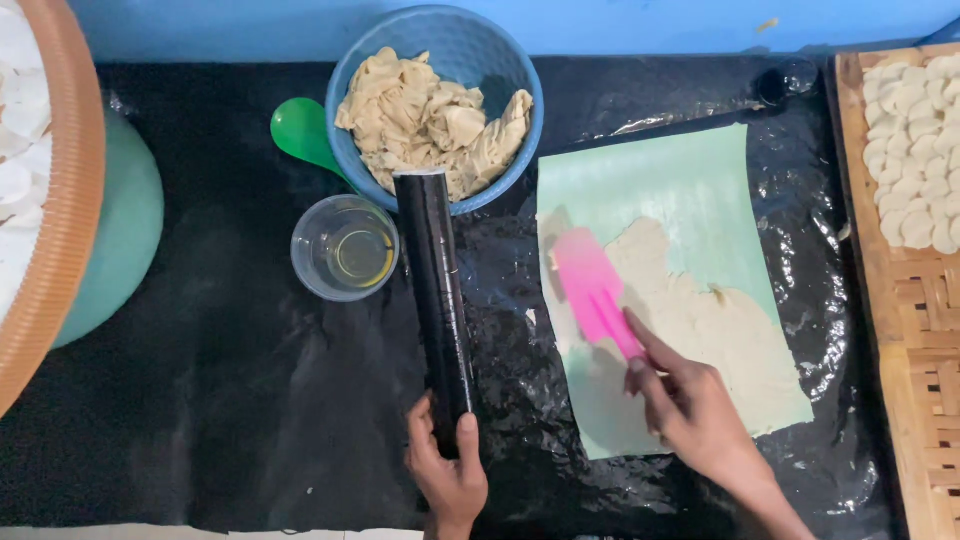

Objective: Rolling out dough on a plastic sheet and scraping it with a spatula in a food production environment.

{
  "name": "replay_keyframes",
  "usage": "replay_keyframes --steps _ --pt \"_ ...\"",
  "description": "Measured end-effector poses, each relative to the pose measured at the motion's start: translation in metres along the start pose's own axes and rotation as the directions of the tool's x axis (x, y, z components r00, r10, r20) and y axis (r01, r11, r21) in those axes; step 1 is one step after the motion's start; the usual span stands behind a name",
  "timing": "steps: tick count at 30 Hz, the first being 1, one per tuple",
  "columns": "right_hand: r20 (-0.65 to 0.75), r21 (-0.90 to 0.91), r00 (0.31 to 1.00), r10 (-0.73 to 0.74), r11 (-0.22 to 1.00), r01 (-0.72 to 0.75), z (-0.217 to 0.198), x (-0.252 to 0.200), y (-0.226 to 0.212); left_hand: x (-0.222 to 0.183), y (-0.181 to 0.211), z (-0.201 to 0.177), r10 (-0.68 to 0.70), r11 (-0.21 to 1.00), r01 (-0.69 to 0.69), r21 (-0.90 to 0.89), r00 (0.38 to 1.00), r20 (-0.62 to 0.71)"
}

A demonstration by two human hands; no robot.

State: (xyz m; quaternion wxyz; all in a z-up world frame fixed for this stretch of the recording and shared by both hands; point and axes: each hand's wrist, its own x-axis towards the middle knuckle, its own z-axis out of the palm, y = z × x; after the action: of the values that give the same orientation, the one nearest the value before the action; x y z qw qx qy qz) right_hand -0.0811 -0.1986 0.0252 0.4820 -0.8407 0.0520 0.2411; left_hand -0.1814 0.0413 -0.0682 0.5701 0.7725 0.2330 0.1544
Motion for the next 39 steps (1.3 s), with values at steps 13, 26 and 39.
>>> replay_keyframes --steps 13,26,39 --pt "0.025 -0.219 0.999 0.035 0.975 -0.029 -0.035 -0.052 0.048 -0.004 -0.012 -0.001 0.064 0.998 -0.063 0.015 0.998 -0.007" --pt "-0.029 -0.614 0.957 -0.29 0.761 0.212 -0.012 -0.074 0.046 -0.001 -0.003 0.001 0.127 0.992 -0.128 -0.021 0.992 -0.019" --pt "-0.327 -0.465 0.924 -0.197 0.885 0.024 -0.034 -0.069 0.083 0.014 0.01 -0.013 0.394 0.885 -0.424 0.194 0.902 0.175"
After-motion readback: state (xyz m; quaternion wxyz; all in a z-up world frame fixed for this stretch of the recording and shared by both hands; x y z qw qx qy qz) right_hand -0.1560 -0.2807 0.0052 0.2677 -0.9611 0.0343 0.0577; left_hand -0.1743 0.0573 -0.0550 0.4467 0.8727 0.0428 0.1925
